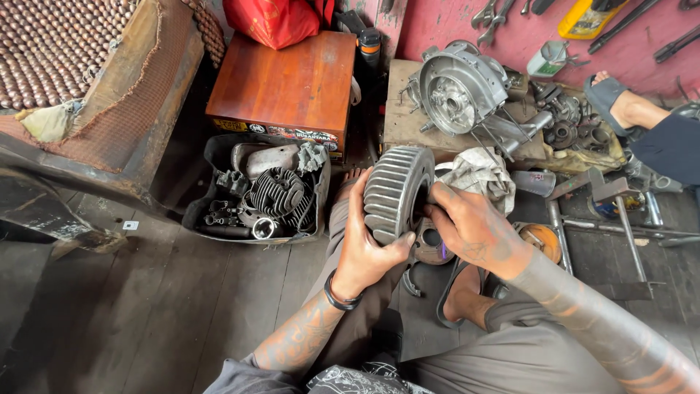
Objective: The person sits on the floor and smooths the surfaces of a metal mechanical part using a piece of sandpaper. They rotate the part to sand different areas, including the grooved side and the flat face, and occasionally wipe it with a cloth.
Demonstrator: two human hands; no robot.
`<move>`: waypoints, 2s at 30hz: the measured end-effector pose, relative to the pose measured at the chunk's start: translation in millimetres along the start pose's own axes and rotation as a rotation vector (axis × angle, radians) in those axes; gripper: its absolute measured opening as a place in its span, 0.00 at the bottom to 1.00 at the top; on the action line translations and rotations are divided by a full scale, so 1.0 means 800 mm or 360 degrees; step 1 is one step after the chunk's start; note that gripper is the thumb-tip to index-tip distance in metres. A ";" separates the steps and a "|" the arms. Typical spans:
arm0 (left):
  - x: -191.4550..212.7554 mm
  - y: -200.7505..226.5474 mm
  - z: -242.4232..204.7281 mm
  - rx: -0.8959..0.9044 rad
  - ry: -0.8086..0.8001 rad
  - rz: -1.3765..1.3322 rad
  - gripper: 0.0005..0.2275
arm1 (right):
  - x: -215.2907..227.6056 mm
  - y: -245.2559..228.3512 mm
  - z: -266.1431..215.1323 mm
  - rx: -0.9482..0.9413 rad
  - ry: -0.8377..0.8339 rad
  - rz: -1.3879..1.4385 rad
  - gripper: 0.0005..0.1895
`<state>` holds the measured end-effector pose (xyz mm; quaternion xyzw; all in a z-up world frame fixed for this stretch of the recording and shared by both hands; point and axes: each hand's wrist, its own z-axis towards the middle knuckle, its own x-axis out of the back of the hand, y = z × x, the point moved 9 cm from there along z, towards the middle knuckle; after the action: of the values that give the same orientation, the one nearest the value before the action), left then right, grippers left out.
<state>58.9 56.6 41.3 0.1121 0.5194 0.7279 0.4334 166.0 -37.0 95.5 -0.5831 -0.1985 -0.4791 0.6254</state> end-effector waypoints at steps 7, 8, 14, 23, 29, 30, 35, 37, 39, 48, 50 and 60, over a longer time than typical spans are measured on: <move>-0.001 0.005 0.000 -0.0028 -0.0050 0.0063 0.48 | -0.010 0.029 -0.008 0.0085 0.0105 -0.0309 0.04; 0.001 0.003 -0.001 -0.0018 -0.0039 0.0060 0.48 | -0.015 0.029 -0.010 0.0146 0.0112 -0.0398 0.05; 0.004 -0.003 -0.003 0.0009 -0.0058 0.0026 0.47 | -0.005 0.010 -0.007 0.0114 0.0093 -0.0050 0.09; 0.005 -0.005 -0.001 0.0071 -0.0113 0.0036 0.47 | -0.011 0.023 -0.011 0.0084 0.0046 0.0279 0.21; 0.009 -0.011 -0.001 0.0063 -0.0104 0.0067 0.46 | -0.021 0.036 -0.013 0.0129 0.0119 0.0022 0.22; 0.012 -0.014 -0.001 0.0062 -0.0094 0.0056 0.46 | -0.026 0.043 -0.014 0.0060 0.0095 0.0173 0.22; 0.001 -0.003 0.001 0.0065 -0.0115 0.0105 0.47 | -0.017 0.043 -0.012 0.0063 0.0126 0.0126 0.24; 0.002 -0.005 0.000 0.0068 -0.0123 0.0085 0.47 | -0.018 0.045 -0.013 0.0089 0.0183 -0.0117 0.22; 0.005 -0.011 0.001 0.0051 -0.0108 0.0091 0.46 | -0.029 0.049 -0.015 0.0169 0.0183 -0.0301 0.19; 0.001 -0.006 -0.002 0.0047 -0.0113 0.0128 0.46 | -0.032 0.056 -0.017 0.0178 0.0190 -0.0314 0.22; 0.003 -0.009 -0.003 0.0054 -0.0119 0.0168 0.46 | -0.026 0.038 -0.015 0.0104 0.0129 -0.0112 0.23; 0.000 -0.008 -0.001 0.0035 -0.0125 0.0199 0.46 | -0.022 0.031 -0.015 0.0190 0.0171 -0.0314 0.24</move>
<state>61.8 56.8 35.5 0.1776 0.5020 0.7428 0.4059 174.6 -45.2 65.0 -0.4959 -0.2493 -0.5563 0.6184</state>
